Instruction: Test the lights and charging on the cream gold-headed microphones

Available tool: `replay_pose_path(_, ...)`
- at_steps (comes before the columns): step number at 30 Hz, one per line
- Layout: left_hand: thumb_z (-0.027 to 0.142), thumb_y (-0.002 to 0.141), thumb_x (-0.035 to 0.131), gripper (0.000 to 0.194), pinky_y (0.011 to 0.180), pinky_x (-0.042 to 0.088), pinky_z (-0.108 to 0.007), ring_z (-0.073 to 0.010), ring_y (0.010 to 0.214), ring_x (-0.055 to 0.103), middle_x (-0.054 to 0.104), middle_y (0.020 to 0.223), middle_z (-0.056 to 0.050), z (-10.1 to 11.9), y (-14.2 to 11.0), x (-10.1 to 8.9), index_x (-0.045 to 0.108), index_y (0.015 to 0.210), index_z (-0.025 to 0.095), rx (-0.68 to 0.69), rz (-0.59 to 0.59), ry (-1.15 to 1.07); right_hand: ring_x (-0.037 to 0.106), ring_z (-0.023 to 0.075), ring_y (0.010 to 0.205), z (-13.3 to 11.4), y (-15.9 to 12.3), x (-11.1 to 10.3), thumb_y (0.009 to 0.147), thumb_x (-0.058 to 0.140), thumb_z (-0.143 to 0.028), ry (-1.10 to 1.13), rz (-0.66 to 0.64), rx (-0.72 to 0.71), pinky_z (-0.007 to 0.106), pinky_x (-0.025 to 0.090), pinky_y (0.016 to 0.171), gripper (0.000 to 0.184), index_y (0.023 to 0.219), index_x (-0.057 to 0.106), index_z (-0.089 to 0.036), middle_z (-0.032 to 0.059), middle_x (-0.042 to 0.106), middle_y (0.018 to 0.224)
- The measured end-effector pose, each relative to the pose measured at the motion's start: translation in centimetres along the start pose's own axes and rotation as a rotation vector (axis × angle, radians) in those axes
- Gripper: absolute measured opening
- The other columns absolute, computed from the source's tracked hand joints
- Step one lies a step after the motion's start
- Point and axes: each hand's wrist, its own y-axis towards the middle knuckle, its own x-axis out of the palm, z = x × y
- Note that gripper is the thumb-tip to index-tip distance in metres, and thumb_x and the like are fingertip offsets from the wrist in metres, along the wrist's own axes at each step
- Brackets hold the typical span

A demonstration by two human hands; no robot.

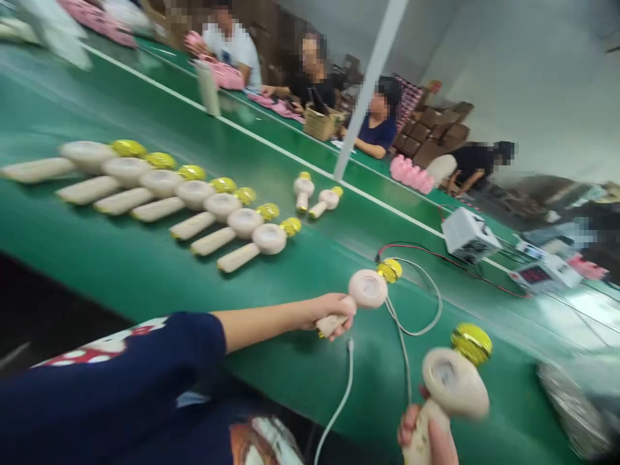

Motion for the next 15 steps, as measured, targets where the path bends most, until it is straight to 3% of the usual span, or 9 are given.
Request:
replay_pose_path(1,0.037,0.062,0.076,0.042,0.037,0.038,-0.02,-0.0087,0.041,0.048,0.057,0.06,0.001,0.1,0.6,-0.9,0.048,0.085,0.016,-0.016,0.024,-0.039,0.056,0.0122,0.055,0.5,2.1,1.9,0.079,0.063,-0.055,0.056,-0.018,0.025,0.026,0.05,0.046,0.043,0.114,0.058,-0.03,-0.0029,0.06,0.069)
replay_pose_path(3,0.036,0.065,0.073,0.036,0.036,0.035,-0.018,-0.0078,0.039,0.045,0.054,0.057,0.003,0.4,1.9,-2.7,0.048,0.081,0.015,-0.014,0.085,-0.106,0.049,0.0085,0.047,1.1,6.3,5.8,0.071,0.073,-0.047,0.332,0.013,0.144,0.02,0.045,0.043,0.04,0.104,0.061,-0.027,-0.0056,0.056,0.061)
replay_pose_path(7,0.044,0.075,0.064,0.033,0.039,0.033,-0.016,-0.0045,0.041,0.041,0.048,0.058,0.006,1.0,3.5,-4.7,0.048,0.083,0.016,0.047,0.15,-0.256,0.053,0.007,0.053,1.6,12.9,10.6,0.069,0.07,-0.042,0.425,-0.054,0.264,0.019,0.049,0.048,0.033,0.094,0.062,-0.022,-0.0021,0.064,0.079)
replay_pose_path(11,0.041,0.079,0.062,0.029,0.043,0.035,-0.017,-0.0051,0.045,0.043,0.048,0.062,0.006,1.2,3.8,-5.3,0.05,0.086,0.015,0.057,0.125,-0.37,0.057,0.0104,0.065,1.8,14.8,11.0,0.066,0.067,-0.038,0.45,-0.119,0.372,0.026,0.055,0.062,0.032,0.092,0.063,-0.019,-0.0003,0.06,0.082)
replay_pose_path(15,0.043,0.084,0.058,0.031,0.045,0.038,-0.02,-0.0067,0.047,0.044,0.051,0.065,0.003,0.4,3.9,-5.4,0.053,0.089,0.013,-0.009,0.084,-0.435,0.048,0.0098,0.057,1.7,14.0,10.1,0.059,0.066,-0.037,0.469,-0.193,0.493,0.022,0.047,0.05,0.031,0.082,0.063,-0.016,-0.0008,0.049,0.069)
